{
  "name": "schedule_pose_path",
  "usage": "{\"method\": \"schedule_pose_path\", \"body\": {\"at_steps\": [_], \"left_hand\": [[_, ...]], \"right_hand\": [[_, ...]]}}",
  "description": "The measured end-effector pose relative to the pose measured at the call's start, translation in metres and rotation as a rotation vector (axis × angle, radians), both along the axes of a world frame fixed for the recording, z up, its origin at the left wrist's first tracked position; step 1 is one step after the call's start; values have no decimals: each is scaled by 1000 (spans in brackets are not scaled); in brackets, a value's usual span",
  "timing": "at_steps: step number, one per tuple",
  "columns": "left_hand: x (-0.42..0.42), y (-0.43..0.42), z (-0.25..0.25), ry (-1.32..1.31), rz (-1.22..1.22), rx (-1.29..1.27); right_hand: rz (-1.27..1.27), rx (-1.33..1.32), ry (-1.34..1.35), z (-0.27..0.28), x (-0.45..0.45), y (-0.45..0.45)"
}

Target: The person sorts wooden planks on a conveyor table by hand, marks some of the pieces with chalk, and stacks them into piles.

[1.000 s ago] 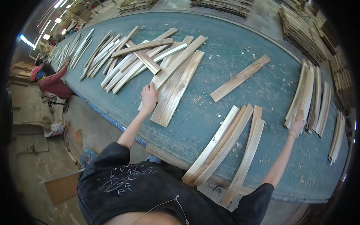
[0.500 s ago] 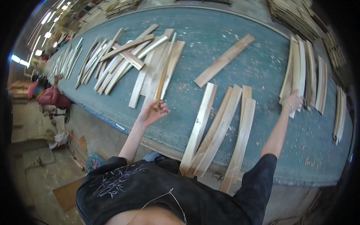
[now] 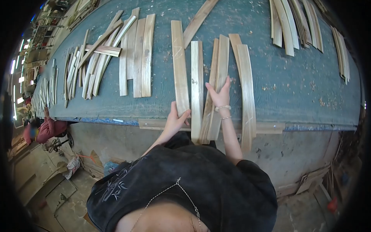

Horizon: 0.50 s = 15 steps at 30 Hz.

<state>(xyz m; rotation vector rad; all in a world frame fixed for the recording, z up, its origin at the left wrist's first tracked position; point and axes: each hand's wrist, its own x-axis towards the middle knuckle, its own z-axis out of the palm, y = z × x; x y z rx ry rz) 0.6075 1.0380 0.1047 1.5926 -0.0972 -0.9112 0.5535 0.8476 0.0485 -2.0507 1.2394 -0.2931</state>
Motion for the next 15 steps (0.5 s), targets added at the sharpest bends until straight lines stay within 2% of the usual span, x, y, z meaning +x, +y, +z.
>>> {"method": "schedule_pose_path", "body": {"at_steps": [2,4,6,8,10,12,14,15], "left_hand": [[6,6,-3,10,-180,143],[14,10,-14,-15,-252,155],[18,10,-25,-442,-417,206],[19,6,-25,-353,-382,102],[27,6,-12,49,-381,-114],[34,14,-14,86,-394,-180],[34,21,-11,176,-405,-249],[38,24,-3,248,-393,-326]], "right_hand": [[-102,230,-180,16,8,14],[-74,252,-165,18,9,13],[-9,268,-102,26,13,14],[56,201,-182,-6,12,14],[65,289,-198,11,22,28],[91,167,-193,5,29,37],[29,586,-210,7,33,42],[5,708,-122,32,37,46]]}}
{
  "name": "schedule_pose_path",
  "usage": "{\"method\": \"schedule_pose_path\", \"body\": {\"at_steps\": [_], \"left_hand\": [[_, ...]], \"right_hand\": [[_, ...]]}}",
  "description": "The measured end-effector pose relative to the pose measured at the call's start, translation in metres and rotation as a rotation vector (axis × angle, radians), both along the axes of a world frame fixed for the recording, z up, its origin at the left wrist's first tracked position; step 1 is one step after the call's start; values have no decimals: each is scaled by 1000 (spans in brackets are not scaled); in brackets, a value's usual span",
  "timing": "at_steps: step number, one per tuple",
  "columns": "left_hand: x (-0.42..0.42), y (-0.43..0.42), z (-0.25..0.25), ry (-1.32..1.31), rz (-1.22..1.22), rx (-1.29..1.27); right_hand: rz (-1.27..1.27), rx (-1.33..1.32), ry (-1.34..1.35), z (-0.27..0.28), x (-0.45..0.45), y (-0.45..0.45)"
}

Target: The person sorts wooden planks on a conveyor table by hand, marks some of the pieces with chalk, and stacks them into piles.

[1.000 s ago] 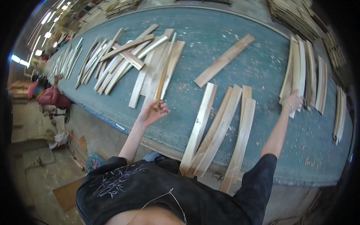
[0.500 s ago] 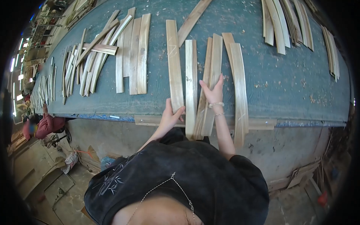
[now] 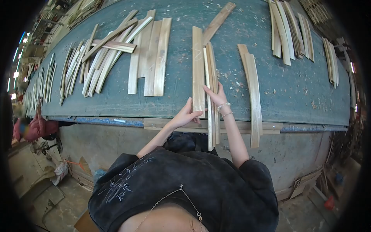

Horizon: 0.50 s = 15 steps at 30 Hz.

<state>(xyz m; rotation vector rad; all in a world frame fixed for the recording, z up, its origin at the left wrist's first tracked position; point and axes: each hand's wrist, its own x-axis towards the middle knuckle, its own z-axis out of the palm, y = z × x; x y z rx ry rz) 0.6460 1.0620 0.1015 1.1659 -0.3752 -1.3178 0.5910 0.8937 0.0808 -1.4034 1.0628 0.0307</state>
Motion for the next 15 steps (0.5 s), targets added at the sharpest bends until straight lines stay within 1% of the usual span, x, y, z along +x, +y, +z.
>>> {"method": "schedule_pose_path", "body": {"at_steps": [1,3,4,5,6,7,8,9,10,11,13,14,15], "left_hand": [[3,6,3,-3,20,-4],[8,17,7,-92,42,114],[8,24,11,-325,52,220],[4,31,17,-323,72,225],[-2,36,26,-638,-50,359],[-10,40,34,-950,-181,495],[-20,43,41,-966,-192,427],[-30,45,45,-981,-206,355],[-35,47,44,-1065,-230,302],[-32,46,40,-1070,-227,302],[-22,45,38,-1161,-430,142],[-8,43,35,-1012,-544,146],[10,38,27,-961,-591,198]], "right_hand": [[20,-4,-3,-8,-2,1],[68,-78,8,-34,-7,-9],[10,108,-24,-12,-4,-5],[-47,297,-50,9,-1,1],[-91,389,-67,4,-3,1],[-74,393,-66,-12,-2,0],[-111,471,-116,-33,-2,2],[-153,548,-166,-28,4,11],[-91,699,-212,-9,6,18],[-87,698,-216,-10,8,19],[-46,464,-208,-25,4,21],[-68,434,-159,-32,4,18],[-72,429,-162,-27,5,18]]}}
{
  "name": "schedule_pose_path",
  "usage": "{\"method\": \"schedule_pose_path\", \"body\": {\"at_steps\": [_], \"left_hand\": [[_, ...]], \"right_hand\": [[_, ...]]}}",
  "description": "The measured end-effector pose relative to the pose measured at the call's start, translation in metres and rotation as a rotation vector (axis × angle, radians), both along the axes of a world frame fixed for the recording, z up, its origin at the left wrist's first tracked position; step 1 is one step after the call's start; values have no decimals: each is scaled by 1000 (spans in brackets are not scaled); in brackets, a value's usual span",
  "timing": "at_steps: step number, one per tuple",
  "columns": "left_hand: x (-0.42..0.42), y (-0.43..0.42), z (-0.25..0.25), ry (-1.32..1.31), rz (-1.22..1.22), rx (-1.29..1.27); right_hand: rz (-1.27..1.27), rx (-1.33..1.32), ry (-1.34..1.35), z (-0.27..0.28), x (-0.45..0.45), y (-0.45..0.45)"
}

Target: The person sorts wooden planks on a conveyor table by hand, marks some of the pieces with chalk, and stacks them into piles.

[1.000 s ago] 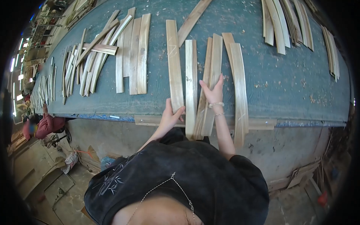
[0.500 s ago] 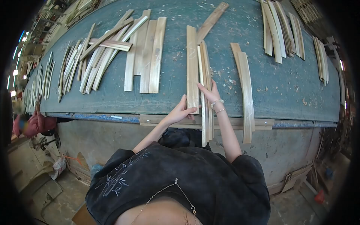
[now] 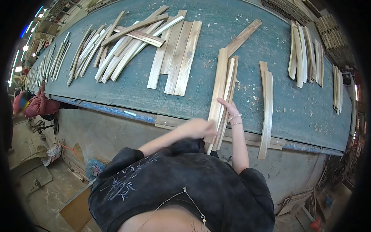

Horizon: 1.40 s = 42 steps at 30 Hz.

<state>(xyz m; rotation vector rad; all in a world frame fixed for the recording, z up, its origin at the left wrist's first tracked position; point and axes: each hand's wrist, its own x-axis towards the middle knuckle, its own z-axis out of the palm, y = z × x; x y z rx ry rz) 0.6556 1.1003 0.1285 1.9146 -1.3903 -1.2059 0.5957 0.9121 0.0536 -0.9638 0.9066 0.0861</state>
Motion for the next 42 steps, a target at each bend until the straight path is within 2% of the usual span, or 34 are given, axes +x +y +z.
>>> {"method": "schedule_pose_path", "body": {"at_steps": [1,2,3,4,5,6,8,9,11,12,14,15,17,19,20,22,23,25,29,30,31,32,33,34,35,36,38,39,40,42], "left_hand": [[26,-5,8,17,80,-30],[41,-11,-19,-266,279,33],[63,-17,-2,-270,609,80],[79,-19,-16,-526,697,71],[83,-16,-29,-970,744,45],[91,-14,-46,-971,740,38],[107,-13,-83,-960,781,241],[111,-12,-93,-962,773,238],[117,-6,-104,-1116,545,264],[122,3,-94,-1116,539,265],[130,23,-54,-522,342,60],[125,29,-48,-411,299,-80],[99,32,-41,-118,255,-150],[66,26,-29,57,231,-230],[48,27,-26,165,409,-131],[30,25,-44,185,653,-224],[27,21,-50,187,650,-222],[24,14,-39,513,994,-295],[28,11,-48,568,1019,-286],[26,12,-51,527,1007,-290],[21,12,-54,488,986,-298],[16,12,-53,386,949,-344],[14,10,-47,303,926,-313],[13,9,-46,334,928,-289],[17,9,-35,343,888,-206],[25,10,-39,122,720,-172],[28,1,-45,-304,709,-199],[29,-10,-43,-304,684,-217],[30,-27,-39,-304,754,-185],[39,-55,-27,-303,818,-159]], "right_hand": [[17,-12,21,10,2,3],[32,-26,42,18,2,6],[34,-22,68,22,3,6],[40,-46,45,27,3,9],[56,-71,65,25,4,10],[71,-96,85,24,6,9],[36,-118,104,23,7,9],[42,-104,94,19,6,8],[24,-120,97,19,6,10],[20,-116,99,18,6,12],[37,-145,64,17,9,12],[37,-140,64,15,13,12],[83,-183,47,13,17,16],[101,-240,5,11,23,20],[122,-297,-35,11,26,22],[84,-59,-149,43,40,34],[103,-52,-153,48,47,37],[126,-48,-130,53,62,43],[112,-402,-25,12,80,43],[90,-567,2,-2,83,42],[40,-564,75,18,88,46],[77,-358,13,12,92,42],[85,-374,-75,24,94,44],[46,-391,-74,-1,93,44],[31,-439,-8,9,93,47],[19,-469,64,18,90,50],[-75,25,-139,-6,79,42],[-92,209,-278,-20,74,39],[-109,199,-289,-21,70,37],[-322,545,-400,-23,59,32]]}}
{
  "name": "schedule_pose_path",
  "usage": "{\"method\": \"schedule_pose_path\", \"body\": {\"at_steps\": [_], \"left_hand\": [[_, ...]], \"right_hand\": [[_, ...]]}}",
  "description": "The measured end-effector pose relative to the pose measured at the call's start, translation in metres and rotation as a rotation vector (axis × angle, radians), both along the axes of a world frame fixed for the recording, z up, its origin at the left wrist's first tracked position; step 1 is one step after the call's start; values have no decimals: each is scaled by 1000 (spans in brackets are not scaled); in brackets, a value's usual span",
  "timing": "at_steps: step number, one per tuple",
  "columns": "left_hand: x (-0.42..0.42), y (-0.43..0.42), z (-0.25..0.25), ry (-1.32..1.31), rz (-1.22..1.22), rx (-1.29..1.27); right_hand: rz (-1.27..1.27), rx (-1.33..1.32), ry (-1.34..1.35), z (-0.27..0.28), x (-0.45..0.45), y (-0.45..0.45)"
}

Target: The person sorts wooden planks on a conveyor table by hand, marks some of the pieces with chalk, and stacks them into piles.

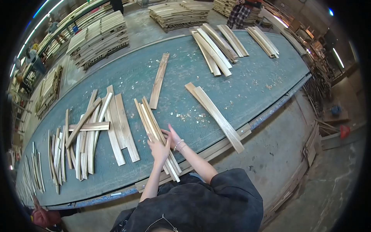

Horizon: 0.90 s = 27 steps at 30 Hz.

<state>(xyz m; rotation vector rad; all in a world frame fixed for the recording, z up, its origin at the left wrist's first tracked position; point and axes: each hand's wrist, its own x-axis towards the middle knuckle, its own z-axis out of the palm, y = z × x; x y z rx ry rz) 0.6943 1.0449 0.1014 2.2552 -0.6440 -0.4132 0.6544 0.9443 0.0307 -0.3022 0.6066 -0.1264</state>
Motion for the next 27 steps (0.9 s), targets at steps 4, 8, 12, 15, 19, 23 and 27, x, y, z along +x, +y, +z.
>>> {"method": "schedule_pose_path", "body": {"at_steps": [4,8,12,15,19,23,27], "left_hand": [[12,-25,19,82,29,243],[25,-5,8,132,61,102],[59,27,-28,397,34,-369],[72,24,0,659,18,-560],[72,-53,63,689,-103,-715],[64,-187,92,837,-219,-872],[54,-302,87,970,-223,-908]], "right_hand": [[-122,-137,22,1,-9,8],[-214,-230,76,28,-26,19],[-122,-487,80,79,-67,1],[-108,-777,217,110,-101,-56],[-342,-1066,356,127,-157,-198],[-363,-1189,483,149,-195,-406],[-318,-1426,722,154,-176,-589]]}}
